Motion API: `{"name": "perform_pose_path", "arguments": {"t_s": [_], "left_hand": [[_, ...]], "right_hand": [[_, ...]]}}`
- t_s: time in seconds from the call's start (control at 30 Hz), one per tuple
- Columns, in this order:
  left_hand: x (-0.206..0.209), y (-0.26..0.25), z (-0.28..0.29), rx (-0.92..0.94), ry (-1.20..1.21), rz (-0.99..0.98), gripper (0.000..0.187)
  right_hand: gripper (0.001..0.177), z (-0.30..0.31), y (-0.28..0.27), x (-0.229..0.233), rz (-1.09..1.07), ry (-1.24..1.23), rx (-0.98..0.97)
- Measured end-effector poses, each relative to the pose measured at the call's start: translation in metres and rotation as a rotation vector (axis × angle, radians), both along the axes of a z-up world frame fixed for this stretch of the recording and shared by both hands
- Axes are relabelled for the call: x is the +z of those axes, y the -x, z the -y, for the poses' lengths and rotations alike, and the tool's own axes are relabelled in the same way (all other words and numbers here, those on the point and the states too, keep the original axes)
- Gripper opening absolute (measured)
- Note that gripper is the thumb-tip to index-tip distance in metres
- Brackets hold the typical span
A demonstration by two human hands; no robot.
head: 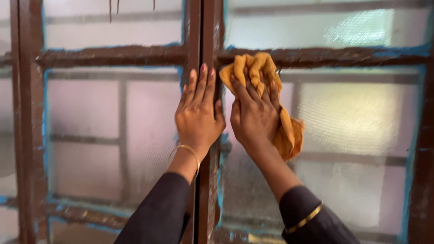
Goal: The person cleans a multi-pane glass door using a yellow cloth, wiping across the glass and along the brown wooden frames.
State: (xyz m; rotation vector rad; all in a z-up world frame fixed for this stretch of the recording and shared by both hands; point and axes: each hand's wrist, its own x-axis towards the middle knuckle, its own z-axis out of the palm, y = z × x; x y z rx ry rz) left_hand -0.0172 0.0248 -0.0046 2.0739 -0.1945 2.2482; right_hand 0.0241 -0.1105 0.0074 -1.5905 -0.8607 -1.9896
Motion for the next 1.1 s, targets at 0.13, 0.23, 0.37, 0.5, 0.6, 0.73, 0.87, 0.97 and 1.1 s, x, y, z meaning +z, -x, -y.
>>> {"name": "perform_pose_path", "arguments": {"t_s": [0.13,0.23,0.37,0.5,0.6,0.73,0.87,0.97,1.1], "left_hand": [[-0.002,-0.003,-0.001,0.083,-0.042,-0.008,0.065],[-0.003,-0.004,-0.003,0.099,-0.042,-0.043,0.066],[-0.007,-0.004,-0.003,0.110,-0.044,-0.059,0.066],[-0.018,0.000,-0.003,0.067,-0.028,-0.092,0.067],[-0.029,0.002,-0.003,0.089,-0.029,-0.099,0.066],[-0.032,0.005,-0.003,0.107,-0.036,-0.120,0.073],[-0.030,0.009,-0.003,0.085,-0.042,-0.138,0.079],[-0.031,0.012,-0.005,0.038,-0.067,-0.137,0.083],[-0.034,0.008,-0.007,0.045,-0.073,-0.137,0.081]], "right_hand": [[0.042,-0.005,-0.001,0.004,-0.062,0.101,-0.029],[0.042,0.006,-0.001,-0.002,0.010,0.183,-0.061],[0.046,0.014,0.004,-0.009,-0.064,0.292,-0.040],[0.045,0.022,0.004,-0.013,0.062,0.342,-0.112],[0.043,0.027,0.004,-0.022,-0.043,0.407,-0.091],[0.044,0.031,0.006,-0.034,0.067,0.415,-0.076],[0.046,0.044,0.001,-0.038,-0.030,0.480,-0.121],[0.050,0.062,-0.007,-0.039,0.159,0.511,-0.262],[0.059,0.100,-0.018,-0.041,0.124,0.531,-0.434]]}}
